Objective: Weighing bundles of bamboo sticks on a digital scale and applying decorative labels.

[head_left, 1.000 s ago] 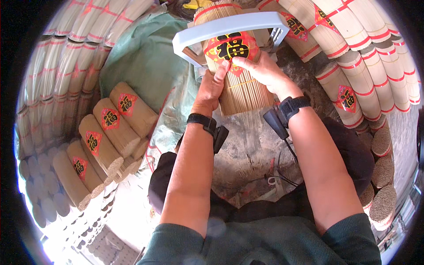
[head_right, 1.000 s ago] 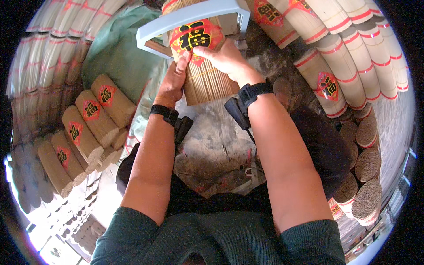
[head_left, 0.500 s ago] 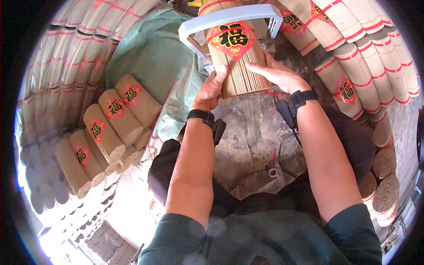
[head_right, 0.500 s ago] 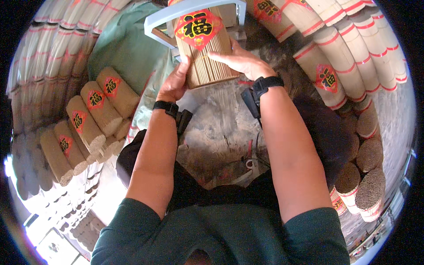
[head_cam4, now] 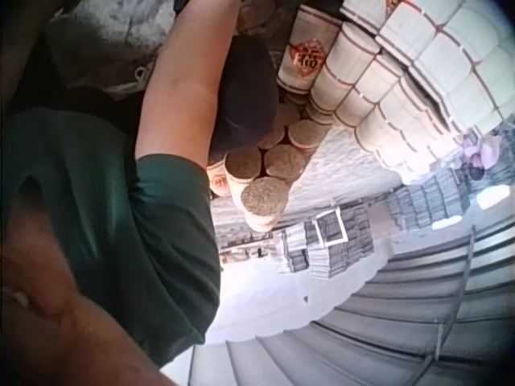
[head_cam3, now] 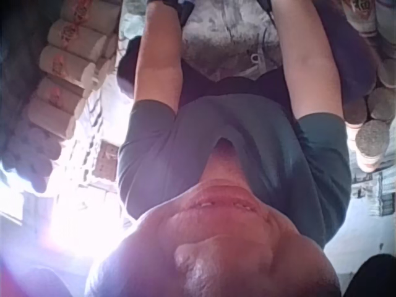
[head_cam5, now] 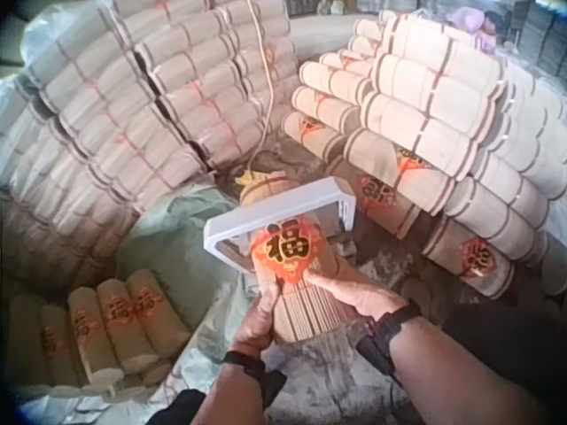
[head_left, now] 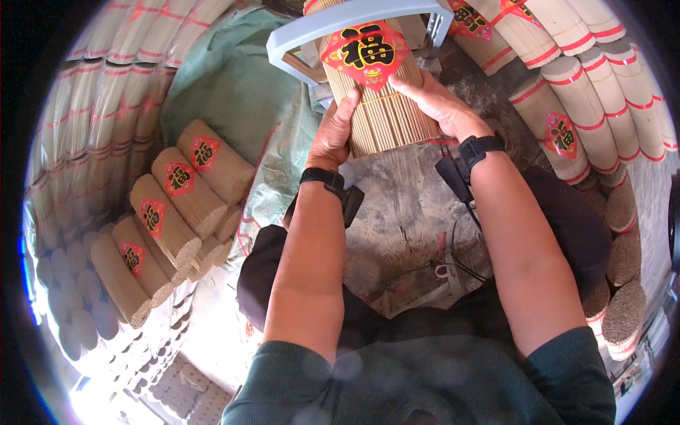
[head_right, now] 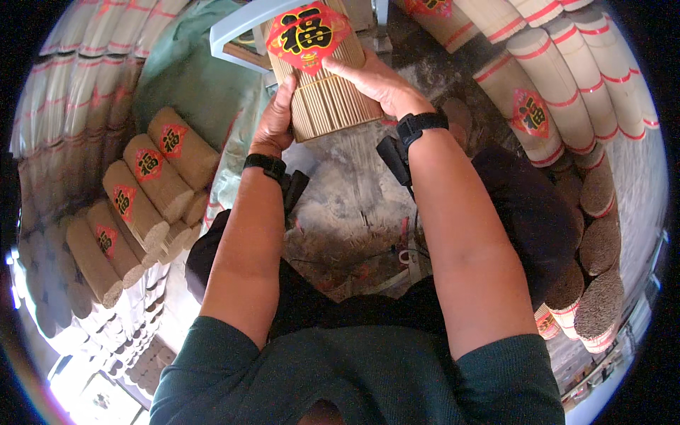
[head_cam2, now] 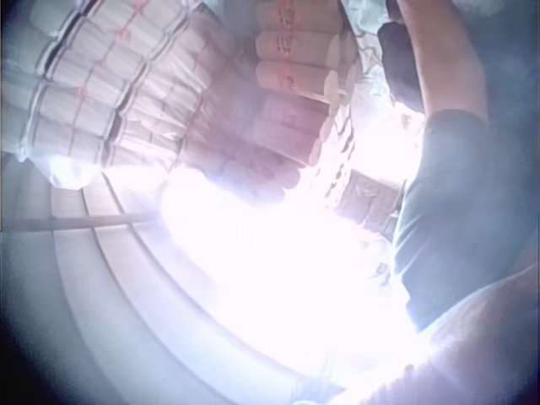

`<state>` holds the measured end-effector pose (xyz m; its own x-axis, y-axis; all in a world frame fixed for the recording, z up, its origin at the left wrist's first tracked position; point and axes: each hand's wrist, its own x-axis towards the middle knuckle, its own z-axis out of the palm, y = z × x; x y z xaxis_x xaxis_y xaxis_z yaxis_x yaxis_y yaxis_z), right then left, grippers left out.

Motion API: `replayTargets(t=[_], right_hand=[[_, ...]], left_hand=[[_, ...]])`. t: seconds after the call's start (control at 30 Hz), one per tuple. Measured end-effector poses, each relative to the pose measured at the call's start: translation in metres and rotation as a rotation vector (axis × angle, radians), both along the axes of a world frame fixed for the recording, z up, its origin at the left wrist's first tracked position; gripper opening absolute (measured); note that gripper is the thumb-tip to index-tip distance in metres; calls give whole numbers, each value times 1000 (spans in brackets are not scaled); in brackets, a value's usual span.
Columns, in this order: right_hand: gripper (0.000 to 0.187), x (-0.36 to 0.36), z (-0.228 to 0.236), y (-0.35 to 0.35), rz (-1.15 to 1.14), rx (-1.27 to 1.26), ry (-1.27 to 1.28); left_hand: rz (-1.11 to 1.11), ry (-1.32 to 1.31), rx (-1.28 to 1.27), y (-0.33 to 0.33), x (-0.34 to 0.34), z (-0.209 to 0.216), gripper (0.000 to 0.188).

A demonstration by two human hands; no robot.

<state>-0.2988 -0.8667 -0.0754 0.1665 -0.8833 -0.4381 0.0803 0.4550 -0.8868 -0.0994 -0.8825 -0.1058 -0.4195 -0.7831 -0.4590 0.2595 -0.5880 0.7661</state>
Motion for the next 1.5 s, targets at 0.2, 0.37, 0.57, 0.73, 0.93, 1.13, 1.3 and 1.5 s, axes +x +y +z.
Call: replayTargets(t=[0.2,0.37,0.57,0.73,0.93,1.13,1.3,1.5], right_hand=[[83,2,-7,-3,-97,-51,-29],[95,-1,12,-2,8,-41,-71],[99,-2,9,-3,-11,-34,-60],[91,-3,0,-7,-20,-66,-62],[70,3,10,33,-88,-11,-111],[68,11,50,108,-99,37,-156],[63,17,74,174,-78,130,-322],[68,22,131,209,-15,-151,-274]], left_hand=[[4,41,-27,-4,-1,-3,89],[13,-23,-75,-2,-3,-3,85],[16,25,-20,-3,-2,-2,93],[-8,10,-17,-4,-3,4,96],[-25,43,38,34,6,28,93],[-62,73,98,114,12,60,89],[-121,97,183,179,19,102,92],[-54,107,-69,213,30,143,90]])
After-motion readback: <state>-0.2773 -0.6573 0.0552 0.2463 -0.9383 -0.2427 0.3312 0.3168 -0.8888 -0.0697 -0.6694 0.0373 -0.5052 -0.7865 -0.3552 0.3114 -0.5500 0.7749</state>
